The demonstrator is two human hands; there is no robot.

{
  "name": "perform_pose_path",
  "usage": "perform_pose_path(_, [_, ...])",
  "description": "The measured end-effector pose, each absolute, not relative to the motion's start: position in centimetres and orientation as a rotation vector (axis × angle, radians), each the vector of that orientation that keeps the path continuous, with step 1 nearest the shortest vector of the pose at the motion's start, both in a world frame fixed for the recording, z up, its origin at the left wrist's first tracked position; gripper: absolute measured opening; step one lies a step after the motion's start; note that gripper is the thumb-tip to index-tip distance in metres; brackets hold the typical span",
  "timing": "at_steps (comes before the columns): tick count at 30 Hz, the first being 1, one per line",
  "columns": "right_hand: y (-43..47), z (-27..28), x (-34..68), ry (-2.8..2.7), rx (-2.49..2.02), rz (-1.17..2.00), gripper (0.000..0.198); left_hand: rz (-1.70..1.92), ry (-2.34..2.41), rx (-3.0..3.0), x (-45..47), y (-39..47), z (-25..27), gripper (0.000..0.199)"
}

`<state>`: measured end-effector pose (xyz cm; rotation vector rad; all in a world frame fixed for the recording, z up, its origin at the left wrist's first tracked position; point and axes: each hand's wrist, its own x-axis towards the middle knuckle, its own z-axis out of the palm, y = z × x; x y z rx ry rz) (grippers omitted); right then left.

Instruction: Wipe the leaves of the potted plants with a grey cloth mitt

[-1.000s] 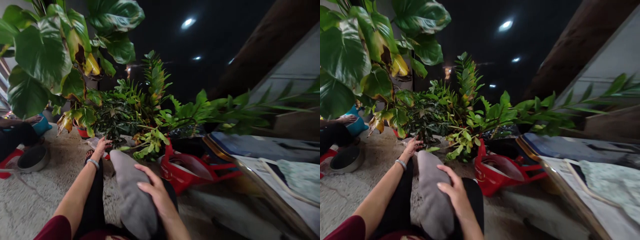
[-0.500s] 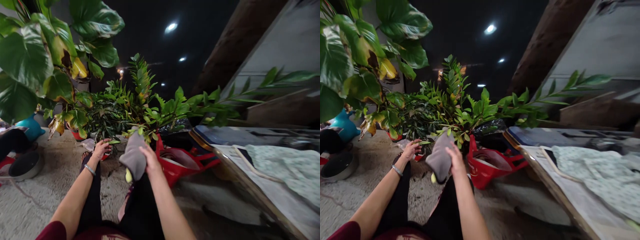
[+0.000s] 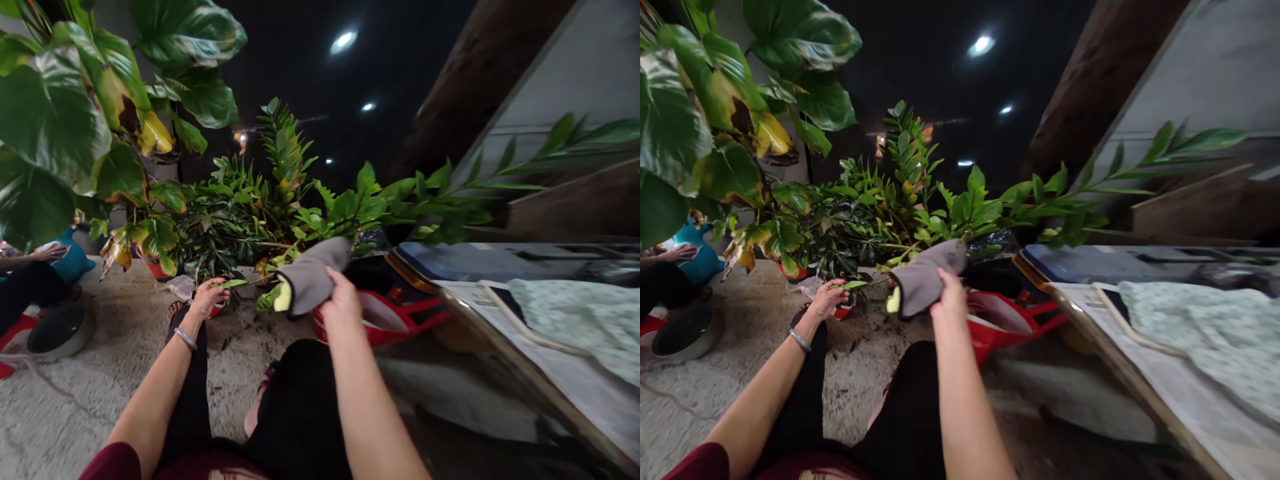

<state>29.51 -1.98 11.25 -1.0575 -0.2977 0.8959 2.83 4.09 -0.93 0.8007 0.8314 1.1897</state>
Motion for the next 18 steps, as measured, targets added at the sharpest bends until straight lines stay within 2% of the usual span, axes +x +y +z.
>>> perform_pose_path(2, [-2.4,10.1,25.8,-0.370,-1.133,1.070,0.036,1.212,0.855,0.780,2.8,4.3,-1.1,0.045])
perform_pose_path(6, [-9.9,9.2,22.8,-0.824,-1.225,1.334,0.047,1.206,0.875,0.759,2.7,4.6,-1.4,0.044])
perform_pose_path(10, [-14.1,13.1,25.7,-1.093,-1.209,1.186,0.051,1.149,0.854,0.793,2.4,4.5,-1.4,0.043])
perform_pose_path(15, [-6.6,16.2,26.4,-0.999,-1.139,0.690,0.057,1.160,0.841,0.776,2.2,4.0,-1.1,0.041])
perform_pose_path(18, [-2.8,13.6,24.3,-0.822,-1.242,0.839,0.063,1.166,0.838,0.767,2.2,3.9,-1.1,0.041])
